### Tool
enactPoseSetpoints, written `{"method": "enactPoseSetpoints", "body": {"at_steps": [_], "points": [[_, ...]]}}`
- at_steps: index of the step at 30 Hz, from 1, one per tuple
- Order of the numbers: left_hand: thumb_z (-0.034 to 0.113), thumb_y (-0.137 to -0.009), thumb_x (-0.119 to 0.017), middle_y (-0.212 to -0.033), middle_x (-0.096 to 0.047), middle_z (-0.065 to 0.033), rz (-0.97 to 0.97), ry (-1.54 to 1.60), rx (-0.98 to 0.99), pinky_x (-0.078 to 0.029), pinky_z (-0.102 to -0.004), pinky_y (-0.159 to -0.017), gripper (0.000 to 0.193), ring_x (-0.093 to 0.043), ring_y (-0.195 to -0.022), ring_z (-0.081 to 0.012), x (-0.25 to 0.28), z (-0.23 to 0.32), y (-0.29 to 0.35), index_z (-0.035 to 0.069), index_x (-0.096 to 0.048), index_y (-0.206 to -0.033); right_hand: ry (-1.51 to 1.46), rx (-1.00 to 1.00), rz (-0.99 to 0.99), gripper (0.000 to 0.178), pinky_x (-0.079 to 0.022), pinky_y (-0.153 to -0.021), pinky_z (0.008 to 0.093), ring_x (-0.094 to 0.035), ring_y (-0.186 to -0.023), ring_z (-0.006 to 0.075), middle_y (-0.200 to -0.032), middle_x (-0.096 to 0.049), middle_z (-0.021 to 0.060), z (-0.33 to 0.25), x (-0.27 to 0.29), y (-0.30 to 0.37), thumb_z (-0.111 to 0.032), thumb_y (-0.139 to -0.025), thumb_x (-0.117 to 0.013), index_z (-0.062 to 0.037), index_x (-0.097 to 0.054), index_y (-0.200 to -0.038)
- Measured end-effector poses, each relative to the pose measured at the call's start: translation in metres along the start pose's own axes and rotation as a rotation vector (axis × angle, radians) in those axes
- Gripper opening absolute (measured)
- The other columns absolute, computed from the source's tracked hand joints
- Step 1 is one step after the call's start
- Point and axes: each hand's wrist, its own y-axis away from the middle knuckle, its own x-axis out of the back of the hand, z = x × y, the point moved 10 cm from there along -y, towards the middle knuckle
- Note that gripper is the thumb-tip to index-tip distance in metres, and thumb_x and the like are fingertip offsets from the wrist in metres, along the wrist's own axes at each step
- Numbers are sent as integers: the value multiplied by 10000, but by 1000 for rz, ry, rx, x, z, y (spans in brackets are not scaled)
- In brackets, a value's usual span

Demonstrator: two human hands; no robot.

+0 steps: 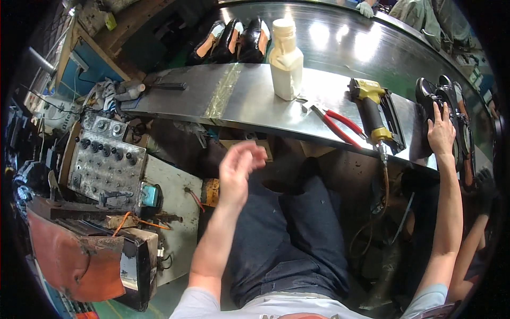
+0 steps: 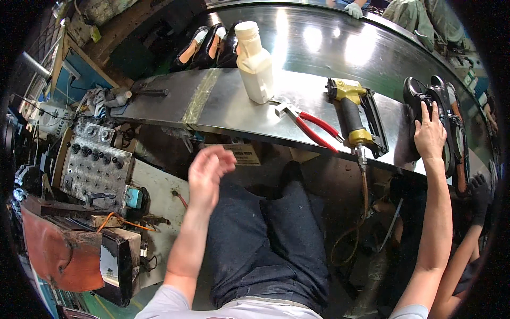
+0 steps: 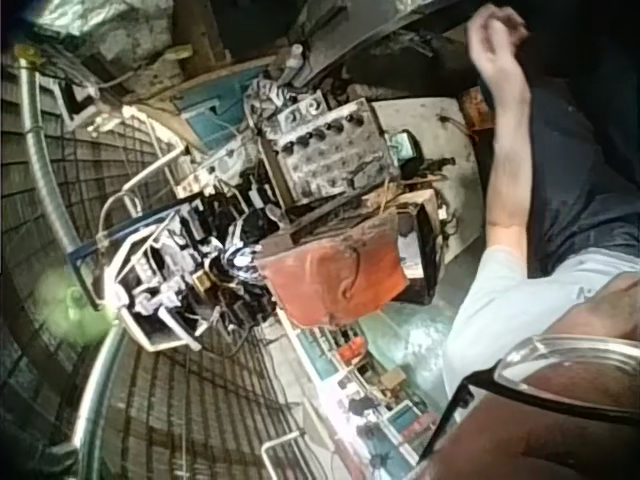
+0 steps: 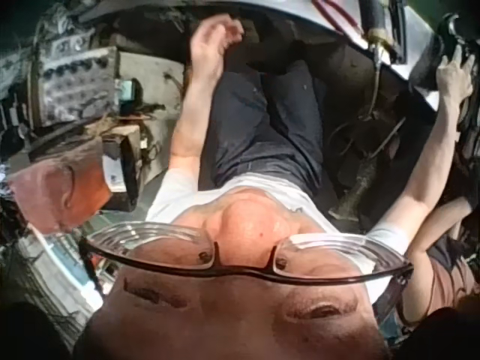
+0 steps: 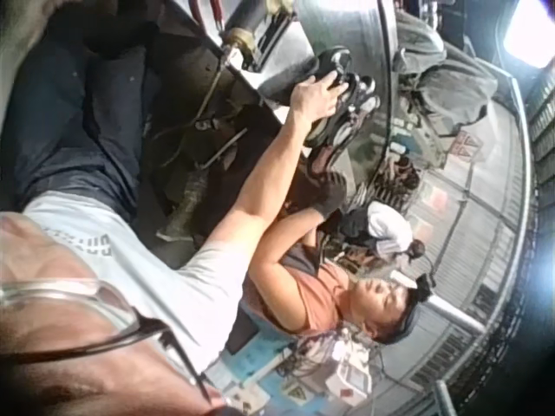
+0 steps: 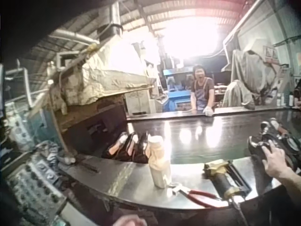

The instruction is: The person sits with a black shoe on their lap and uses pliers to scrape and clean the sole. They apply a liquid from a bottle to the sole and use a pneumatic tool to smooth the surface. The person repeats these steps on different shoes throughout the clip.

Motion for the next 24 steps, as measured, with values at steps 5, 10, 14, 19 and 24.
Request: {"method": "enactPoseSetpoints", "body": {"at_steps": [5,10,14,19,24], "points": [[115,-989,-540,-1043,-687,-129,69,-205,-70,-529,-303,-841,241,-659,-942,-177,15,35,-90,-31,-594,-1173,281,-29,11,570,-361,-1063,514,-477,-1289,336,-1588,-274,101,-21,14,0,-186,-934,-599,-137,-422,-1474],[131,-928,-625,-1096,-677,-104,97,-601,-207,-502,-288,-861,283,-641,-976,-161,24,37,-201,-25,-609,-1164,-790,294,120,310,-452,-990,381,-587,-1162,314,-1253,-592,192,-80,41,36,-108,-1022,-460,7,-551,-1295],[290,-830,-747,-1184,-649,-193,240,-991,-204,-489,-367,-964,555,-622,-1113,-260,31,24,-284,-29,-566,-1247,-1154,2,-88,386,-455,-994,333,-596,-1144,219,-1232,-623,142,-53,-18,49,-254,-1075,-395,-25,-534,-1354],[667,-743,-674,-1343,-550,-263,233,-1372,-37,-360,-464,-1093,1000,-487,-1291,-402,-9,-3,-333,-42,-400,-1393,-1371,-97,-39,402,-417,-1027,309,-572,-1139,184,-1218,-617,128,-37,-33,55,-252,-1085,-351,-10,-531,-1352],[698,-723,-676,-1334,-558,-254,214,-1368,66,-368,-467,-1081,1023,-510,-1261,-409,16,-35,-410,-35,-408,-1385,-1328,-78,-14,392,-462,-979,300,-612,-1079,172,-1153,-652,118,-47,-22,57,-250,-1083,-359,6,-566,-1296]]}}
